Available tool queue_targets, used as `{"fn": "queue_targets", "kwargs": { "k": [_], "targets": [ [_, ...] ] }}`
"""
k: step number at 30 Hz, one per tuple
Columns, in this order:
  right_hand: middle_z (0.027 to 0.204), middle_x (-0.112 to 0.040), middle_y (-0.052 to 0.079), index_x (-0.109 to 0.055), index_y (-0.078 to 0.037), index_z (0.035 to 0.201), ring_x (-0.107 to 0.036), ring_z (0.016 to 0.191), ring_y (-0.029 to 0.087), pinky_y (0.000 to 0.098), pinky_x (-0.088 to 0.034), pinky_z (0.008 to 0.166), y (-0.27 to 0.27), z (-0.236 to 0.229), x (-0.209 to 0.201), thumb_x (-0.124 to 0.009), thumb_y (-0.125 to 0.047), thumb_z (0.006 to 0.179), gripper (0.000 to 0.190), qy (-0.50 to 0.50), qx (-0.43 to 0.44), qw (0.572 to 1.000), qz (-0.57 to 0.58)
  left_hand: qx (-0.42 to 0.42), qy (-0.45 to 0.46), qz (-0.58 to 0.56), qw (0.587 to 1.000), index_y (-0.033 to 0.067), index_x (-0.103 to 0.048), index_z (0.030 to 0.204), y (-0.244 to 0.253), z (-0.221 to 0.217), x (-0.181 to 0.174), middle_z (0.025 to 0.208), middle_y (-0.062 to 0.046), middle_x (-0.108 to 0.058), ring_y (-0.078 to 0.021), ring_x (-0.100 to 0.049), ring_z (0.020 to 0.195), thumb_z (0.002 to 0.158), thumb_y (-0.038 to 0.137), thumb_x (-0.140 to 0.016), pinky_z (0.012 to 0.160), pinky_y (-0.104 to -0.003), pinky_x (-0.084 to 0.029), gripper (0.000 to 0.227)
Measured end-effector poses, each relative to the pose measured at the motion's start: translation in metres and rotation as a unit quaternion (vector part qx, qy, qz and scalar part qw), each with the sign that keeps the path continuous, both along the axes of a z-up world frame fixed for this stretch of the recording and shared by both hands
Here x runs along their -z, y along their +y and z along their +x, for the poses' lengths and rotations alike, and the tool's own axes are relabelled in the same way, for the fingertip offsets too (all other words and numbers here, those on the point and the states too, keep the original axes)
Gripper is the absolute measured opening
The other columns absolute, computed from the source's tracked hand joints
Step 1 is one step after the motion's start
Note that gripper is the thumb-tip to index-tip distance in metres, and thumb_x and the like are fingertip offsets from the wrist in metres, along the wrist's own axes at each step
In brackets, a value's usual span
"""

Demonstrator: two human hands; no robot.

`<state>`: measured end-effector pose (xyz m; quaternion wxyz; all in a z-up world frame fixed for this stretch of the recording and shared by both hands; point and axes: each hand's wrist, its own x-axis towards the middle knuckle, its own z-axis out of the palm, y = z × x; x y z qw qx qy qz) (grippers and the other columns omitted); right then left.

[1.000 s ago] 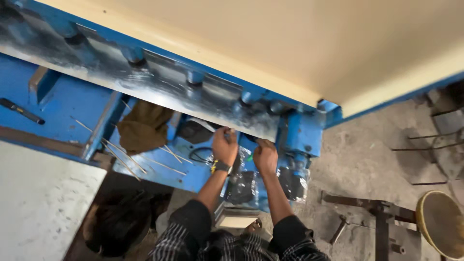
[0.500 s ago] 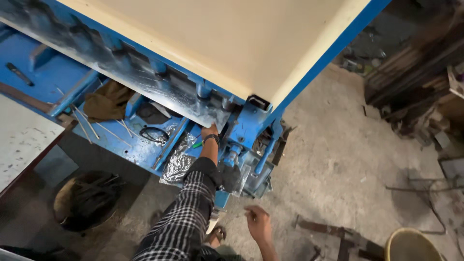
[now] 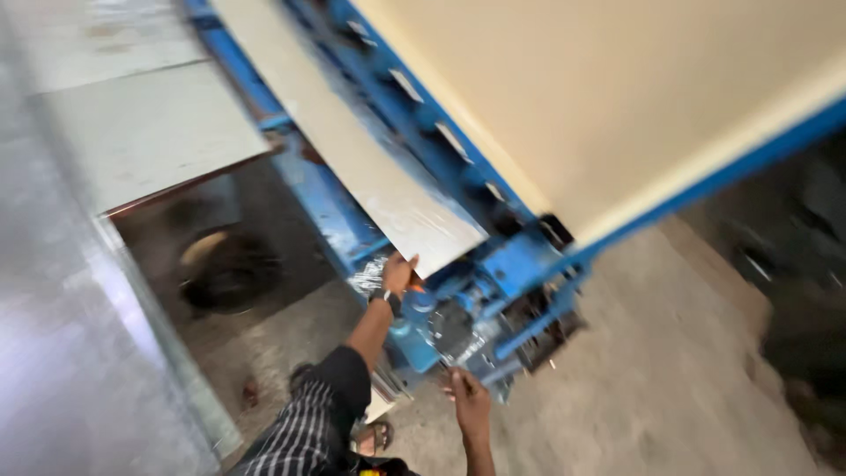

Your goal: The person repeatedly picks up large rectangular metal sheets and feeds them into a blue industrial bending machine. They use both hands to guide the sheets through the rollers and then remove the processed sheets to place them on a nearby table. The task involves continuous handling of the metal sheets and operating the machine.

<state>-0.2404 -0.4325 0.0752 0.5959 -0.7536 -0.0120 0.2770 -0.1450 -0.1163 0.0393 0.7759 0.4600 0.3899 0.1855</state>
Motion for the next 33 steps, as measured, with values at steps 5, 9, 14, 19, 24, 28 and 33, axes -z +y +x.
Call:
{"fn": "queue_targets", "kwargs": {
  "k": [5,9,14,19,24,28,33],
  "targets": [
    [0.131,-0.066,0.017,-0.054,-0.005,0.135,-0.062,0.119,0.034,0.0481,-0.048,0.097,0.093,0.027,-0.031,-0.048,-0.052,0.096,0.061,0.272,-0.091,0.888,0.360,-0.024,-0.036,0.019,0.999,-0.0045,-0.066,0.100,0.016,-0.135,-0.054,0.067,-0.007,-0.060,-0.0234,-0.063,0.047,0.097,0.021,-0.071,0.041,-0.038,-0.055,0.026],
    [0.133,-0.063,0.020,-0.052,-0.001,0.136,-0.061,0.124,0.037,0.0562,-0.048,0.107,0.176,0.015,-0.054,-0.046,-0.058,0.104,0.066,0.337,-0.143,0.756,0.543,-0.045,-0.014,-0.024,0.999,0.0014,-0.066,0.104,0.022,-0.227,-0.114,0.067,-0.007,-0.062,-0.0206,-0.067,0.050,0.095,0.023,-0.069,0.045,-0.036,-0.060,0.024],
    [0.128,-0.067,0.012,-0.057,-0.006,0.136,-0.065,0.116,0.028,0.0486,-0.053,0.099,0.234,-0.026,-0.029,-0.060,-0.030,0.104,0.040,0.326,-0.142,0.835,0.420,-0.085,-0.021,0.016,0.996,-0.0005,-0.069,0.110,0.023,-0.311,-0.149,0.069,-0.009,-0.067,-0.0201,-0.066,0.047,0.094,0.021,-0.070,0.044,-0.036,-0.058,0.027],
    [0.119,-0.070,0.013,-0.058,-0.001,0.130,-0.070,0.108,0.027,0.0405,-0.061,0.091,0.275,-0.079,-0.023,-0.068,-0.006,0.097,0.035,0.357,-0.164,0.835,0.386,-0.114,-0.018,0.074,0.990,0.0009,-0.068,0.114,0.043,-0.391,-0.181,0.082,-0.011,-0.072,-0.0205,-0.067,0.052,0.093,0.021,-0.068,0.045,-0.035,-0.059,0.029],
    [0.104,-0.071,0.011,-0.059,-0.001,0.123,-0.071,0.091,0.027,0.0406,-0.064,0.072,0.298,-0.143,-0.074,-0.068,-0.006,0.092,0.033,0.253,-0.201,0.877,0.356,-0.190,-0.200,0.017,0.961,-0.0001,-0.059,0.128,0.022,-0.463,-0.186,0.102,-0.018,-0.073,-0.0291,-0.073,0.072,0.096,0.031,-0.061,0.061,-0.046,-0.062,0.045],
    [0.091,-0.069,0.006,-0.063,-0.007,0.112,-0.069,0.077,0.020,0.0348,-0.059,0.066,0.315,-0.145,-0.117,-0.060,-0.006,0.091,0.021,0.251,-0.193,0.863,0.393,-0.142,-0.395,-0.015,0.908,-0.0004,-0.045,0.153,-0.019,-0.486,-0.191,0.133,-0.020,-0.066,-0.0318,-0.067,0.117,0.105,0.058,-0.050,0.097,-0.054,-0.055,0.075],
    [0.099,-0.074,0.011,-0.070,-0.001,0.101,-0.072,0.091,0.022,0.0315,-0.059,0.084,0.344,-0.062,-0.234,-0.055,-0.001,0.098,0.015,0.191,-0.172,0.820,0.512,-0.027,-0.286,0.078,0.955,0.0133,-0.020,0.163,-0.042,-0.504,-0.221,0.150,-0.012,-0.051,-0.0299,-0.055,0.134,0.095,0.059,-0.057,0.108,-0.051,-0.049,0.090]
  ]
}}
